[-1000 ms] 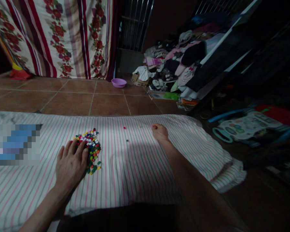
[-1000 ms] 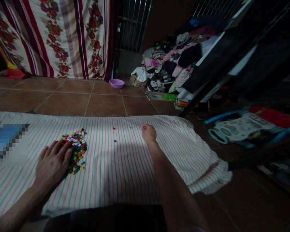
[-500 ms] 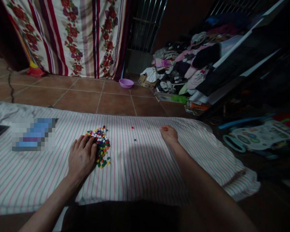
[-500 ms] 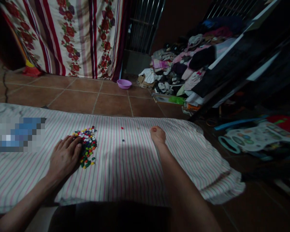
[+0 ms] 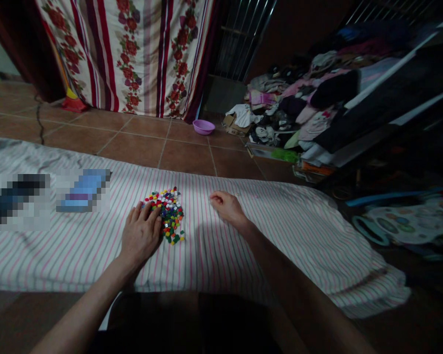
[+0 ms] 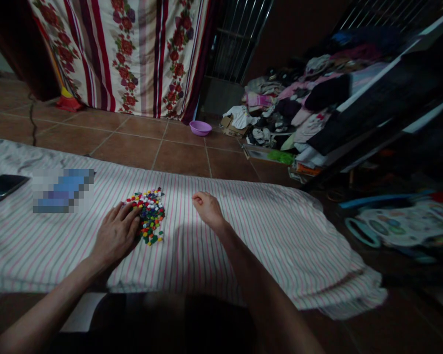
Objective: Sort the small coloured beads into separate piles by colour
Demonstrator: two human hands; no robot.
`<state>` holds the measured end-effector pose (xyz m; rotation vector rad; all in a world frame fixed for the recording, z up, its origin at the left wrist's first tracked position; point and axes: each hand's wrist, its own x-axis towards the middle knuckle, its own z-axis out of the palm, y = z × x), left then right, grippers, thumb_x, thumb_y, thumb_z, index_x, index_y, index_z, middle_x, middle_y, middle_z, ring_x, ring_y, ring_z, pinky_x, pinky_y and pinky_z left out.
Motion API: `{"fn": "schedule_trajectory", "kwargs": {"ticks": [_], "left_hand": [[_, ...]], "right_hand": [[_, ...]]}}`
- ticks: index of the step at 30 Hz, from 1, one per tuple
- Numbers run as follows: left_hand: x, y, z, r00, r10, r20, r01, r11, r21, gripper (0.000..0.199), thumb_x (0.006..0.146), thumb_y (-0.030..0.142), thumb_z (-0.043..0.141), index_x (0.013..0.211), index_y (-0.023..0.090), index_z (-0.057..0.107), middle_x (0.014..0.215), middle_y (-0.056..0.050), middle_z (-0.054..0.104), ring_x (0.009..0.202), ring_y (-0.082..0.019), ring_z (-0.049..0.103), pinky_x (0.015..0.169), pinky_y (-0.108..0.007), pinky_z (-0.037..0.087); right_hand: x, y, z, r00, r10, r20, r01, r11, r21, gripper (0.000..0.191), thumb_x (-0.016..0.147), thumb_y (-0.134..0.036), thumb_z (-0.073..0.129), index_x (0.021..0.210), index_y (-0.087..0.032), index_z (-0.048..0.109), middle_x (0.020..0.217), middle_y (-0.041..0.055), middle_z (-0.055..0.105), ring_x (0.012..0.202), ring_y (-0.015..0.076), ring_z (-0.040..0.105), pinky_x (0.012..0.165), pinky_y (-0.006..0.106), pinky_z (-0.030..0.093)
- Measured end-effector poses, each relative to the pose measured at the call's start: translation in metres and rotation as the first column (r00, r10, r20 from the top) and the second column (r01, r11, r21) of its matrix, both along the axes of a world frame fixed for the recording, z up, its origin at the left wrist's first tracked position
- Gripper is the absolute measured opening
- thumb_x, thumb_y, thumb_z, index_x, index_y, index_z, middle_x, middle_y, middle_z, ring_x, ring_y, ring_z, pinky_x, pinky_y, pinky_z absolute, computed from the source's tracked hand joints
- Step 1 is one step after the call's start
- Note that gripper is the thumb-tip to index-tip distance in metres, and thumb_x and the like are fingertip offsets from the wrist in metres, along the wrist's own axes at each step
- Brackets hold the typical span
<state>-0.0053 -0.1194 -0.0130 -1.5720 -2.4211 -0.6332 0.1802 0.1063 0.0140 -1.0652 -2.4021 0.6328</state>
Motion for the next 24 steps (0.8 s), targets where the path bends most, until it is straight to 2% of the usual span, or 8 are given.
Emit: {"fn": "schedule_trajectory", "kwargs": {"ticks": [4,8,15,24], "left_hand": [[-0.002,-0.005,-0.001,0.999,-0.035,0.004,0.035,0.999,0.012,0.047,0.097,0.033,0.032,0.128,0.017,0.064,0.138,-0.015,0.061,0.141,-0.033,0.042,0.114,-0.056,0.038],[-0.001,-0.008,-0.002,0.998,-0.062,0.006,0.062,0.998,0.012,0.048,0.097,0.033,0.033,0.128,0.016,0.064,0.139,-0.016,0.059,0.143,-0.033,0.040,0.116,-0.054,0.036],[0.003,-0.010,-0.005,0.997,-0.073,-0.005,0.073,0.997,0.024,0.047,0.097,0.035,0.035,0.128,0.015,0.064,0.140,-0.018,0.058,0.143,-0.034,0.039,0.116,-0.055,0.036],[0.006,-0.008,-0.007,0.996,-0.068,-0.058,0.071,0.996,0.053,0.048,0.097,0.034,0.034,0.126,0.011,0.066,0.140,-0.021,0.057,0.141,-0.036,0.042,0.115,-0.054,0.035]], "right_hand": [[-0.026,-0.033,-0.004,0.980,0.201,0.004,-0.201,0.978,-0.050,0.016,0.079,-0.012,0.059,0.085,-0.020,0.072,0.082,0.0002,0.068,0.074,0.0125,0.060,0.073,0.023,0.044],[-0.040,-0.054,-0.005,0.959,0.282,-0.014,-0.282,0.956,-0.077,0.015,0.080,-0.011,0.063,0.086,-0.020,0.072,0.081,-0.0007,0.066,0.073,0.0124,0.059,0.071,0.023,0.044],[-0.052,-0.069,-0.007,0.958,0.284,0.037,-0.279,0.955,-0.101,0.013,0.080,-0.011,0.068,0.088,-0.020,0.072,0.082,-0.0014,0.063,0.075,0.0124,0.059,0.072,0.023,0.043],[-0.051,-0.075,-0.009,0.960,0.276,0.040,-0.276,0.961,-0.003,0.012,0.081,-0.009,0.063,0.085,-0.020,0.067,0.086,0.0006,0.064,0.082,0.0147,0.059,0.078,0.025,0.044]]}}
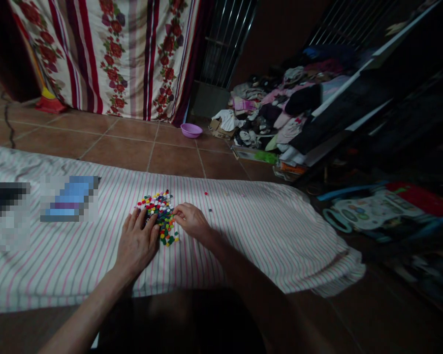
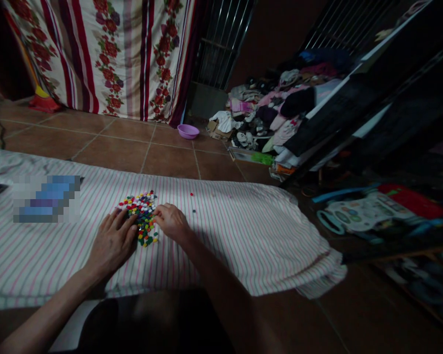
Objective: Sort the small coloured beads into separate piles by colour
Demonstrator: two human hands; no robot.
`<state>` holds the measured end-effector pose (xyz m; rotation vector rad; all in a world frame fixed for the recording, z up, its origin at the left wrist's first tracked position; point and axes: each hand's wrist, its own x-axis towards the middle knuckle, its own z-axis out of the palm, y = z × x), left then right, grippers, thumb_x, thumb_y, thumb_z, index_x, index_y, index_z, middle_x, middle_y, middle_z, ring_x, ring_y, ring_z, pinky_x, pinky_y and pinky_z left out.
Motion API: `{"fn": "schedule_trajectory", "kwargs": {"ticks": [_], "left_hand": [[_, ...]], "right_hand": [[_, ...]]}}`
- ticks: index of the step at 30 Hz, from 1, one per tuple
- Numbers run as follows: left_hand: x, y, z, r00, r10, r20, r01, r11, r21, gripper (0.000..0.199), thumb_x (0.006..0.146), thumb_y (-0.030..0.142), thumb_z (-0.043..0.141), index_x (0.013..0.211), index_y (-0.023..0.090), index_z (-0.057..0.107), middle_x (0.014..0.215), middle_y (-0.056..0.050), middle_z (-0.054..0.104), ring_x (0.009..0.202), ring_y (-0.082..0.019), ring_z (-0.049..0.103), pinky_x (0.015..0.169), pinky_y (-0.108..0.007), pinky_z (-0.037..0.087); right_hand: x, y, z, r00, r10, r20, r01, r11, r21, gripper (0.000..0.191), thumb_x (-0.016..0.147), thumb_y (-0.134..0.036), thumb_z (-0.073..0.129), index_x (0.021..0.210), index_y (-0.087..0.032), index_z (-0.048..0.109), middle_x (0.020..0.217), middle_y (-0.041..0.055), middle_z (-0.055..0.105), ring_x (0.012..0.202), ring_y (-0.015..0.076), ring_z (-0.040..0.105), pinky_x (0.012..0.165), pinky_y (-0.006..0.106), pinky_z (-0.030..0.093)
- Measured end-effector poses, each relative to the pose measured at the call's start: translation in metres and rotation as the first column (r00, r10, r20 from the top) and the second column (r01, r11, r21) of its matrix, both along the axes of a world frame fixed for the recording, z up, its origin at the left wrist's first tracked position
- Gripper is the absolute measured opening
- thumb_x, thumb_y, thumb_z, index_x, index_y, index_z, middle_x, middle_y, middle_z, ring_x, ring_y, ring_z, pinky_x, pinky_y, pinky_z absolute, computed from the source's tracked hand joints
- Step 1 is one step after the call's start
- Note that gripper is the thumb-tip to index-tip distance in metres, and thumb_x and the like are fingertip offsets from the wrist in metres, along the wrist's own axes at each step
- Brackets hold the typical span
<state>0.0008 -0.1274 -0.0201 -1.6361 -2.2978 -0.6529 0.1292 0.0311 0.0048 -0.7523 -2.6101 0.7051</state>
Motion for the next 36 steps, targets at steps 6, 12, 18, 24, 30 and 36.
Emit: {"fn": "schedule_trajectory", "kwargs": {"ticks": [6,12,18,24,30,36], "left_hand": [[0.003,0.006,-0.002,1.000,-0.016,0.003,0.016,0.998,0.064,0.048,0.098,0.035,0.035,0.121,0.009,0.068,0.138,-0.023,0.058,0.141,-0.037,0.042,0.114,-0.056,0.037],[0.005,0.011,-0.007,1.000,-0.006,-0.022,0.008,0.994,0.111,0.050,0.097,0.037,0.036,0.119,0.006,0.069,0.135,-0.022,0.061,0.139,-0.039,0.044,0.113,-0.058,0.038],[0.007,0.011,-0.013,0.999,-0.009,-0.043,0.014,0.992,0.122,0.048,0.096,0.035,0.037,0.120,0.007,0.067,0.134,-0.022,0.062,0.141,-0.037,0.042,0.114,-0.057,0.037],[0.004,0.010,-0.016,0.993,-0.026,-0.112,0.038,0.993,0.108,0.048,0.097,0.036,0.036,0.122,0.008,0.065,0.133,-0.022,0.062,0.141,-0.037,0.042,0.113,-0.057,0.039],[0.000,0.010,-0.021,0.989,-0.060,-0.136,0.075,0.991,0.108,0.047,0.097,0.035,0.036,0.124,0.009,0.062,0.134,-0.022,0.061,0.143,-0.037,0.039,0.113,-0.058,0.038],[-0.001,0.010,-0.022,0.982,-0.048,-0.185,0.065,0.994,0.083,0.049,0.097,0.037,0.033,0.126,0.008,0.061,0.136,-0.022,0.060,0.143,-0.038,0.039,0.112,-0.058,0.040]], "right_hand": [[0.026,0.015,-0.001,0.987,-0.119,-0.106,0.119,0.993,-0.009,0.011,0.079,-0.011,0.059,0.081,-0.021,0.064,0.079,-0.0014,0.063,0.073,0.0133,0.058,0.074,0.024,0.045],[0.081,0.056,-0.003,0.911,-0.361,-0.201,0.353,0.933,-0.074,0.018,0.079,-0.018,0.055,0.089,-0.020,0.069,0.078,0.0002,0.067,0.068,0.0134,0.059,0.070,0.024,0.048],[0.147,0.110,-0.001,0.727,-0.674,-0.130,0.682,0.731,0.026,0.026,0.078,-0.021,0.052,0.090,-0.021,0.075,0.087,0.0040,0.073,0.079,0.0179,0.065,0.078,0.028,0.050],[0.189,0.153,0.000,0.550,-0.835,-0.021,0.834,0.548,0.061,0.028,0.080,-0.019,0.054,0.095,-0.022,0.077,0.090,0.0043,0.075,0.085,0.0193,0.067,0.079,0.027,0.049],[0.204,0.180,-0.007,0.481,-0.877,0.026,0.871,0.480,0.106,0.028,0.081,-0.019,0.054,0.095,-0.023,0.078,0.092,0.0044,0.075,0.087,0.0203,0.068,0.079,0.027,0.050],[0.209,0.200,-0.008,0.463,-0.885,0.043,0.877,0.465,0.125,0.028,0.082,-0.018,0.054,0.097,-0.023,0.078,0.095,0.0060,0.075,0.089,0.0215,0.068,0.081,0.030,0.050]]}}
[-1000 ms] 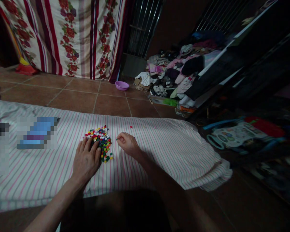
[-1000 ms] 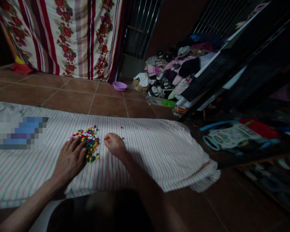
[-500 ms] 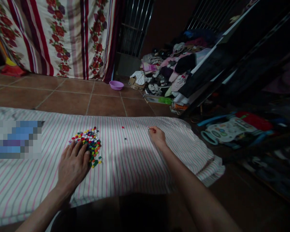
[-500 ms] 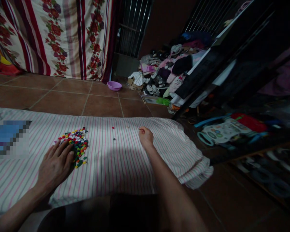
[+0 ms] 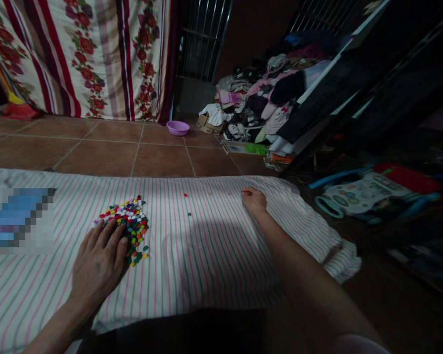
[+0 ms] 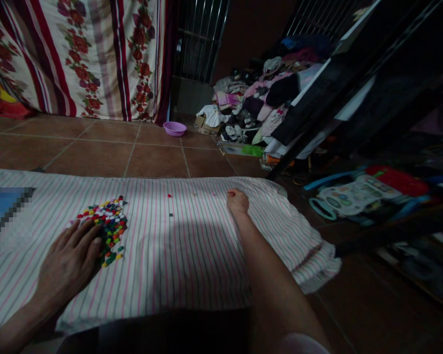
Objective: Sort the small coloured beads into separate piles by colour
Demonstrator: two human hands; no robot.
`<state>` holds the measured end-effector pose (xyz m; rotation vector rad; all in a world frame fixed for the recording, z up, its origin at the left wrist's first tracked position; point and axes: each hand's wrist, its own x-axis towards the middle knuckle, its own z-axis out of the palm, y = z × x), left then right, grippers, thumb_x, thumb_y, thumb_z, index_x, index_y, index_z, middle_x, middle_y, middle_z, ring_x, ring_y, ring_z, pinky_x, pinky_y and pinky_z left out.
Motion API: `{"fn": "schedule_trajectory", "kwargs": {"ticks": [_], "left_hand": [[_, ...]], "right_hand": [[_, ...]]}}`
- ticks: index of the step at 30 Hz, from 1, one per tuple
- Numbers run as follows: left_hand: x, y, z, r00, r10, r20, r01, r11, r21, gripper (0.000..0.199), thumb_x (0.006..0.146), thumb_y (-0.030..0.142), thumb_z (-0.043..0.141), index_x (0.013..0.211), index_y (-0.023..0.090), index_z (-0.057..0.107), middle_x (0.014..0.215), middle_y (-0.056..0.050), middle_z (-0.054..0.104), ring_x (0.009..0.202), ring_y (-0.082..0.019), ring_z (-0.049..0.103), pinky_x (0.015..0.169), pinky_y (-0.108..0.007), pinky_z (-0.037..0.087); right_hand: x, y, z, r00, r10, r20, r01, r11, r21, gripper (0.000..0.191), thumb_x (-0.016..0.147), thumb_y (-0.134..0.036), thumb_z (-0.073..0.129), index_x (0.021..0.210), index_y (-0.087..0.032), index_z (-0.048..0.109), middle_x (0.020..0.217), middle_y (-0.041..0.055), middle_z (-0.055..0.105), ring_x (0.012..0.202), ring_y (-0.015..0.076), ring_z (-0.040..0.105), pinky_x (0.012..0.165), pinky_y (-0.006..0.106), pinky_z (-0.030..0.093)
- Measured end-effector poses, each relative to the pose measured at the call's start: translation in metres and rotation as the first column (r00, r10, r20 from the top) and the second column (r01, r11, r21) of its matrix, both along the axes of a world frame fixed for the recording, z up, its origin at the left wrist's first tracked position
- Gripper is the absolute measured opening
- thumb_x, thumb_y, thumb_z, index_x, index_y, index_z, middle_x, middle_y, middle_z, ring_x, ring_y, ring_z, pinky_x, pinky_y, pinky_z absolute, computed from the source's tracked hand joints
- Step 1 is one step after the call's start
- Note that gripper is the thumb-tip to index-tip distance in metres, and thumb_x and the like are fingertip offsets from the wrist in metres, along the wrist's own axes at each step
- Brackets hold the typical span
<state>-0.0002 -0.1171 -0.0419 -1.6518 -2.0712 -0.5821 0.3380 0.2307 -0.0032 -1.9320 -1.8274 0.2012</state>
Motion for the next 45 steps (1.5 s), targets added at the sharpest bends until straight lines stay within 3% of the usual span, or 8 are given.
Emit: {"fn": "schedule_trajectory", "kwargs": {"ticks": [8,15,22,28,36,45], "left_hand": [[0.001,-0.001,0.002,1.000,0.002,0.013,-0.002,1.000,-0.013,0.051,0.098,0.039,0.031,0.125,0.008,0.061,0.135,-0.022,0.060,0.142,-0.038,0.041,0.112,-0.057,0.040],[0.003,0.000,0.004,0.998,0.008,0.059,-0.007,1.000,-0.016,0.050,0.097,0.037,0.033,0.126,0.007,0.061,0.136,-0.023,0.060,0.143,-0.038,0.040,0.113,-0.059,0.038],[0.006,0.001,0.008,0.991,0.016,0.134,-0.019,1.000,0.021,0.046,0.096,0.036,0.037,0.125,0.013,0.064,0.133,-0.020,0.063,0.141,-0.037,0.042,0.112,-0.061,0.039],[0.008,0.001,0.010,0.990,0.029,0.137,-0.033,0.999,0.026,0.049,0.096,0.038,0.036,0.122,0.010,0.066,0.134,-0.021,0.062,0.138,-0.037,0.046,0.112,-0.059,0.038],[0.007,0.001,0.010,0.995,0.049,0.092,-0.051,0.999,0.017,0.051,0.097,0.039,0.033,0.120,0.008,0.067,0.132,-0.021,0.064,0.134,-0.036,0.050,0.111,-0.055,0.038],[0.007,0.001,0.011,0.988,0.045,0.149,-0.048,0.999,0.017,0.049,0.097,0.038,0.036,0.122,0.010,0.067,0.135,-0.020,0.062,0.136,-0.036,0.049,0.112,-0.056,0.038]], "right_hand": [[-0.006,0.007,-0.004,0.997,0.080,0.013,-0.081,0.996,0.028,0.026,0.083,-0.018,0.054,0.094,-0.023,0.077,0.096,0.0050,0.075,0.092,0.0194,0.069,0.081,0.026,0.050],[-0.011,-0.011,0.003,0.995,0.083,0.060,-0.082,0.997,-0.007,0.028,0.084,-0.017,0.054,0.100,-0.022,0.076,0.096,0.0055,0.075,0.090,0.0192,0.068,0.081,0.027,0.050],[-0.030,-0.058,0.009,0.954,0.297,0.035,-0.298,0.954,0.030,0.028,0.082,-0.018,0.054,0.095,-0.022,0.077,0.096,0.0047,0.074,0.088,0.0184,0.066,0.081,0.026,0.048],[-0.062,-0.092,0.007,0.857,0.515,-0.024,-0.515,0.857,0.006,0.025,0.079,-0.015,0.056,0.088,-0.025,0.077,0.088,0.0016,0.073,0.082,0.0160,0.064,0.079,0.025,0.047],[-0.069,-0.104,-0.001,0.887,0.461,0.010,-0.459,0.885,-0.079,0.023,0.081,-0.013,0.058,0.087,-0.024,0.077,0.089,0.0022,0.072,0.082,0.0154,0.065,0.078,0.024,0.046],[-0.064,-0.096,-0.002,0.871,0.475,-0.126,-0.488,0.864,-0.120,0.027,0.075,-0.013,0.061,0.095,-0.023,0.075,0.087,0.0005,0.073,0.079,0.0139,0.066,0.077,0.024,0.049]]}}
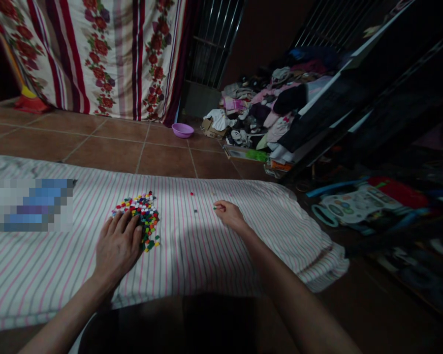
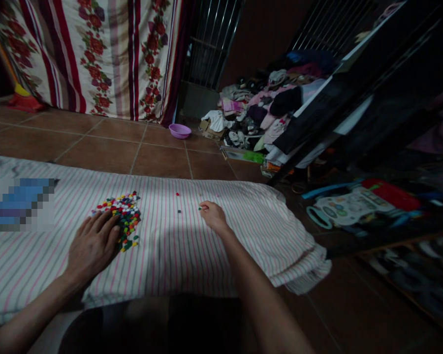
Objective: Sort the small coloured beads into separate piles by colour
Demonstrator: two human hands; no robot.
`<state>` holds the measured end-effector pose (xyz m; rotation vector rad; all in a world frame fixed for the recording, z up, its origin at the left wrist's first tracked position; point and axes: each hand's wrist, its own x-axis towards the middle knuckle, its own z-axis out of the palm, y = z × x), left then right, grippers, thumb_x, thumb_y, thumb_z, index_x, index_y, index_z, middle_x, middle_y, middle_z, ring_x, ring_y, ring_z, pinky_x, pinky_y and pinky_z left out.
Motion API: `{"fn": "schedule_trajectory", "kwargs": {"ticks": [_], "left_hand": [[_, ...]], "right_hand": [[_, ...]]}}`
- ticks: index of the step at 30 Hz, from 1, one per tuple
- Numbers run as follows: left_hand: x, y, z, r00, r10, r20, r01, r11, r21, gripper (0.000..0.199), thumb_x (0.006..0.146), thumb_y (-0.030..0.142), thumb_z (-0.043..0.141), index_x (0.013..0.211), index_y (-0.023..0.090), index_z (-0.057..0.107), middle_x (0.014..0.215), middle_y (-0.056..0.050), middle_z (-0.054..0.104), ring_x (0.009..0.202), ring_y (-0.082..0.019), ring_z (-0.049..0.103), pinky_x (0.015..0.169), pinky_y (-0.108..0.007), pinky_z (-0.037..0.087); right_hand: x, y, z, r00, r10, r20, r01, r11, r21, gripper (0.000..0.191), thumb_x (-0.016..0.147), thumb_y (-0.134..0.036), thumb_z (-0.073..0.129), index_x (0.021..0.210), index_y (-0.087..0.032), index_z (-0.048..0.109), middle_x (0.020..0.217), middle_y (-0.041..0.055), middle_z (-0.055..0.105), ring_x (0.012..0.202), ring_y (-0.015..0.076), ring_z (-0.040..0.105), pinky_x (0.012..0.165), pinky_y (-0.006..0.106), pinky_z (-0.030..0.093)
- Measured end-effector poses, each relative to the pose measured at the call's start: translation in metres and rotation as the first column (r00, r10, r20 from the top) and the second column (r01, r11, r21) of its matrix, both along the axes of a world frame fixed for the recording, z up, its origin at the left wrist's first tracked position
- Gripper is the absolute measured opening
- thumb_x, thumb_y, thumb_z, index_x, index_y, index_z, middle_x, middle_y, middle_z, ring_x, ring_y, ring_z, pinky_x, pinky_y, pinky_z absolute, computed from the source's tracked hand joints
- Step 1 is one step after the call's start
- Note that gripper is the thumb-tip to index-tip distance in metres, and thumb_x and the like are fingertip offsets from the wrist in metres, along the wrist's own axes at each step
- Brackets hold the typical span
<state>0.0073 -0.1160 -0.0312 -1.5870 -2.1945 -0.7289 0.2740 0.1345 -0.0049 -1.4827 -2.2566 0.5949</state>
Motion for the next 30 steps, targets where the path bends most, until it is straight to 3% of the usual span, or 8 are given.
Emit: {"fn": "schedule_trajectory", "kwargs": {"ticks": [3,7,11,20,30], "left_hand": [[-0.001,0.001,-0.001,1.000,-0.001,0.029,0.001,1.000,0.012,0.049,0.097,0.039,0.036,0.121,0.011,0.068,0.137,-0.020,0.061,0.136,-0.036,0.049,0.112,-0.058,0.038],[-0.001,0.002,-0.001,1.000,0.010,0.006,-0.010,1.000,-0.011,0.050,0.097,0.039,0.036,0.121,0.009,0.067,0.135,-0.020,0.062,0.135,-0.036,0.050,0.112,-0.056,0.039],[-0.001,0.001,-0.001,0.999,-0.004,0.037,0.005,1.000,-0.031,0.048,0.097,0.037,0.036,0.122,0.009,0.067,0.135,-0.019,0.062,0.135,-0.035,0.049,0.113,-0.055,0.039],[-0.011,-0.007,0.000,0.996,-0.063,0.055,0.062,0.998,0.025,0.040,0.095,0.029,0.038,0.117,0.016,0.069,0.133,-0.015,0.062,0.136,-0.032,0.046,0.114,-0.055,0.040],[-0.015,-0.015,0.001,0.994,-0.086,0.061,0.085,0.996,0.015,0.039,0.096,0.029,0.039,0.116,0.015,0.069,0.130,-0.015,0.064,0.135,-0.031,0.047,0.114,-0.054,0.040]], "right_hand": [[0.003,0.001,0.005,1.000,-0.015,0.001,0.015,1.000,-0.024,0.026,0.075,-0.014,0.060,0.094,-0.022,0.075,0.083,0.0004,0.073,0.076,0.0141,0.066,0.074,0.023,0.049],[-0.003,-0.006,0.017,1.000,-0.003,0.009,0.002,0.997,0.073,0.024,0.077,-0.015,0.057,0.090,-0.022,0.076,0.085,0.0020,0.073,0.078,0.0152,0.065,0.078,0.026,0.049],[-0.029,-0.023,0.024,0.989,0.140,-0.055,-0.134,0.985,0.105,0.025,0.079,-0.017,0.056,0.095,-0.021,0.076,0.090,0.0040,0.073,0.079,0.0156,0.065,0.079,0.027,0.049],[-0.115,-0.073,0.010,0.871,0.472,-0.133,-0.468,0.881,0.063,0.022,0.081,-0.013,0.061,0.092,-0.023,0.076,0.086,0.0015,0.069,0.078,0.0136,0.062,0.076,0.025,0.048],[-0.152,-0.092,0.004,0.864,0.498,-0.071,-0.498,0.867,0.010,0.015,0.081,-0.013,0.067,0.090,-0.023,0.074,0.088,0.0009,0.066,0.079,0.0144,0.060,0.078,0.026,0.046]]}}
